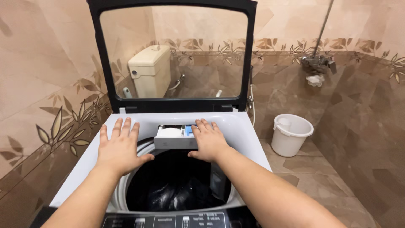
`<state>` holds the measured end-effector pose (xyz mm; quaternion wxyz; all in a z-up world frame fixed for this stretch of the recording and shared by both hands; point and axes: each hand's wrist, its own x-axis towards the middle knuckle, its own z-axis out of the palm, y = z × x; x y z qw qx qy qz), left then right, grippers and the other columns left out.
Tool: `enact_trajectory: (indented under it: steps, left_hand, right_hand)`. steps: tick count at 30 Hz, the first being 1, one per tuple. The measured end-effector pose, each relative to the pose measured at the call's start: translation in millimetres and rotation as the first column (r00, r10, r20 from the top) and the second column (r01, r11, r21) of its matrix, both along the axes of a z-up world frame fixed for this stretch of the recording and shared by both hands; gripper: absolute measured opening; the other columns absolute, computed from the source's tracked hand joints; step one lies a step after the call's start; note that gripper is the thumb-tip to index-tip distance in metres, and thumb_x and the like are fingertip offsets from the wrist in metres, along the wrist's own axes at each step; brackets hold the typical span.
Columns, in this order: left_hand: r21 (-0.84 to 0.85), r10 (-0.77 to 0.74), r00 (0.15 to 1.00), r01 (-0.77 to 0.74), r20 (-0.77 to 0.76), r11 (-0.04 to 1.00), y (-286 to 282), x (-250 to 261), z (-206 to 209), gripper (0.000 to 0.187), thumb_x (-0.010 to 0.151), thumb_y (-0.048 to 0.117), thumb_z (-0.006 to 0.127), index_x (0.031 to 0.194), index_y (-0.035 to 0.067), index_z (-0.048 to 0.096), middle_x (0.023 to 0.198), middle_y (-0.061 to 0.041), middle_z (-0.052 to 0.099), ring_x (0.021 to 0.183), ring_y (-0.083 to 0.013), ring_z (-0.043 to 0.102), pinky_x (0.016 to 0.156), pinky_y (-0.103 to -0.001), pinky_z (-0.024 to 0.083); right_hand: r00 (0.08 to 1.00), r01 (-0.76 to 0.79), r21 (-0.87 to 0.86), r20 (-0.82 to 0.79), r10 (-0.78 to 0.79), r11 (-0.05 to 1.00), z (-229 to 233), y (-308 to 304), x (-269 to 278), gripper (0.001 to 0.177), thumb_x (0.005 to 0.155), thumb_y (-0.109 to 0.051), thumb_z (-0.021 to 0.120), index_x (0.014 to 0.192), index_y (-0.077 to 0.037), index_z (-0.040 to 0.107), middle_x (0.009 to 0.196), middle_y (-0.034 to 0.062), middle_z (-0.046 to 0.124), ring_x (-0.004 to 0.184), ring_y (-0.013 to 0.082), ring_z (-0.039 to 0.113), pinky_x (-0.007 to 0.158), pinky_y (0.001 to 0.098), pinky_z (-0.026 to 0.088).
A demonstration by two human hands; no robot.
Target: The person places a bag of laundry detergent on the counter, then pours detergent into the dispenser of a top-loading washing machine. They close the lid, press buttons on the control panel to select a cycle, and start the machine.
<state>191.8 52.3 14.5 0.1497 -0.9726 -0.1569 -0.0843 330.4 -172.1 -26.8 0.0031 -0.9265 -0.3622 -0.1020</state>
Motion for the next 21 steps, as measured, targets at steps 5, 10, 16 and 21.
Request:
enact_trajectory:
  steps: [5,10,16,21]
  left_hand:
    - [-0.018,-0.033,0.999,0.033,-0.033,0.999,5.3,37.2,-1.9,0.123,0.069,0.078,0.076,0.16,0.015,0.021,0.169,-0.009,0.015,0.157,-0.0252,0.008,0.123,-0.056,0.006]
    - [-0.04,-0.103,0.99,0.099,-0.094,0.994,11.7,74.2,-10.6,0.127,0.067,0.074,0.08,0.16,0.016,0.018,0.17,-0.006,0.012,0.157,-0.0212,0.007,0.124,-0.056,0.008]
    - [-0.063,-0.191,0.977,0.186,-0.093,0.981,17.7,115.7,-25.2,0.128,0.066,0.071,0.083,0.161,0.018,0.016,0.17,-0.005,0.01,0.157,-0.0212,0.007,0.124,-0.055,0.01]
    - [-0.144,-0.241,0.971,0.238,-0.004,0.961,21.7,137.7,-42.8,0.128,0.063,0.065,0.087,0.16,0.021,0.016,0.169,-0.004,0.013,0.157,-0.021,0.009,0.124,-0.056,0.011]
  right_hand:
    - [1.0,-0.005,0.031,-0.015,0.005,1.0,-5.2,16.6,25.2,0.107,0.076,-0.056,0.081,0.154,-0.002,0.031,0.165,0.0203,0.022,0.155,0.0335,0.017,0.125,0.0483,0.016]
    - [0.997,0.05,0.044,-0.067,-0.047,0.998,-12.4,33.4,40.0,0.116,0.072,-0.056,0.084,0.155,0.0,0.027,0.165,0.0225,0.02,0.155,0.036,0.016,0.125,0.0473,0.017]
    - [0.994,0.109,0.053,-0.03,-0.107,0.993,-27.6,46.1,58.0,0.118,0.071,-0.058,0.083,0.156,-0.001,0.024,0.165,0.0232,0.018,0.154,0.037,0.015,0.123,0.0491,0.016]
    - [0.99,0.139,0.12,0.007,-0.141,0.983,-45.4,52.7,66.4,0.109,0.078,-0.058,0.077,0.156,-0.002,0.027,0.166,0.0215,0.021,0.155,0.0372,0.018,0.123,0.0536,0.016]
